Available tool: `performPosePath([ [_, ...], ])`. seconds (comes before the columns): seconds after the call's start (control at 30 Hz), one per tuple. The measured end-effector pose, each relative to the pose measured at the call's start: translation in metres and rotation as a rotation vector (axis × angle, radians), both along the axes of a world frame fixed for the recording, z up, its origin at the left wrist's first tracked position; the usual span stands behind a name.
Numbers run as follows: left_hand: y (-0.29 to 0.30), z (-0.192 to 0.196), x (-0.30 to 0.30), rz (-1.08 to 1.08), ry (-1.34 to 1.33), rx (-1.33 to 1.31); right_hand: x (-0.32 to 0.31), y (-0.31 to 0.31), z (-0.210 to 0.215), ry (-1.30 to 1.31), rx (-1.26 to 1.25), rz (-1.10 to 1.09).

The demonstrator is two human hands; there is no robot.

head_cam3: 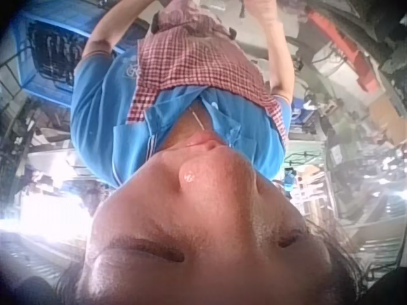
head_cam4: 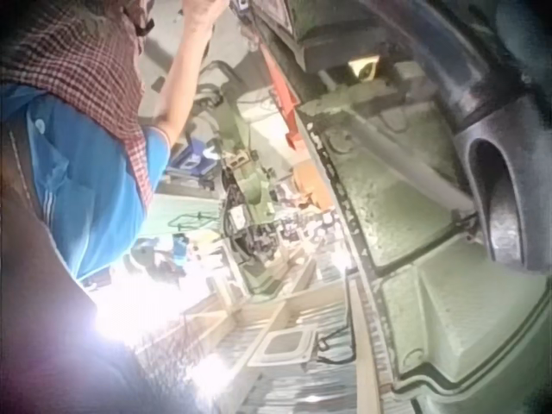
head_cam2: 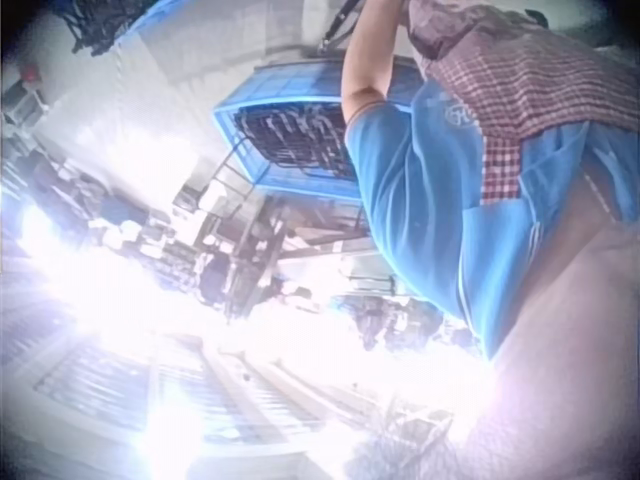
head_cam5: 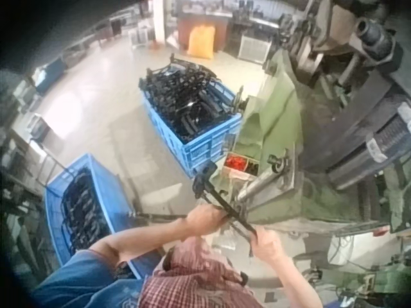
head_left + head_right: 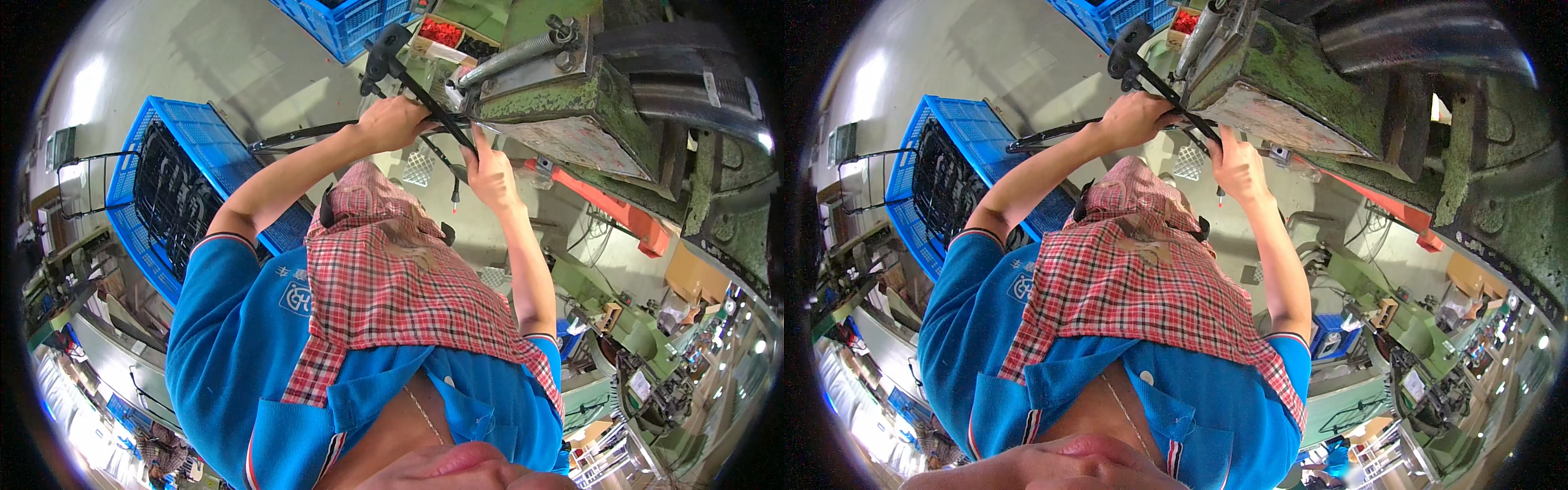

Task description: The person repeatedly picks up black plastic frames from a blue crate, places them into a green press machine, and operates the press to attach small red components. The person then removes the finished frames and places them into a separate blue crate.

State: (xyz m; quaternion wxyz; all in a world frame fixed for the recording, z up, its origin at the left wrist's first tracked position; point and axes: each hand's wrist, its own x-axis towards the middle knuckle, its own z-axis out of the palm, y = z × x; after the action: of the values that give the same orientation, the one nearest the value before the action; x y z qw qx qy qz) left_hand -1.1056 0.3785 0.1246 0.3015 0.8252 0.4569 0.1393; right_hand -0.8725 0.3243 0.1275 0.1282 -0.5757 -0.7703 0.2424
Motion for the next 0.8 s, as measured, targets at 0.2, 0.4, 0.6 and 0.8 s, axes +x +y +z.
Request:
performPosePath([
  [0.2, 0.001, -0.032, 0.000, 0.024, 0.082, -0.052, 0.000, 0.002, -0.032, -0.044, -0.110, -0.010],
  [0.4, 0.045, 0.013, -0.011, -0.063, 0.180, 0.079, 0.007, -0.007, -0.034, -0.062, -0.047, 0.008],
  [0.6, 0.172, -0.037, 0.055, -0.106, 0.059, 0.165, 0.004, -0.006, -0.031, -0.153, 0.098, 0.060],
  [0.8, 0.223, -0.084, 0.128, -0.300, 0.437, 0.310, -0.002, -0.010, -0.042, -0.148, 0.192, 0.037],
])
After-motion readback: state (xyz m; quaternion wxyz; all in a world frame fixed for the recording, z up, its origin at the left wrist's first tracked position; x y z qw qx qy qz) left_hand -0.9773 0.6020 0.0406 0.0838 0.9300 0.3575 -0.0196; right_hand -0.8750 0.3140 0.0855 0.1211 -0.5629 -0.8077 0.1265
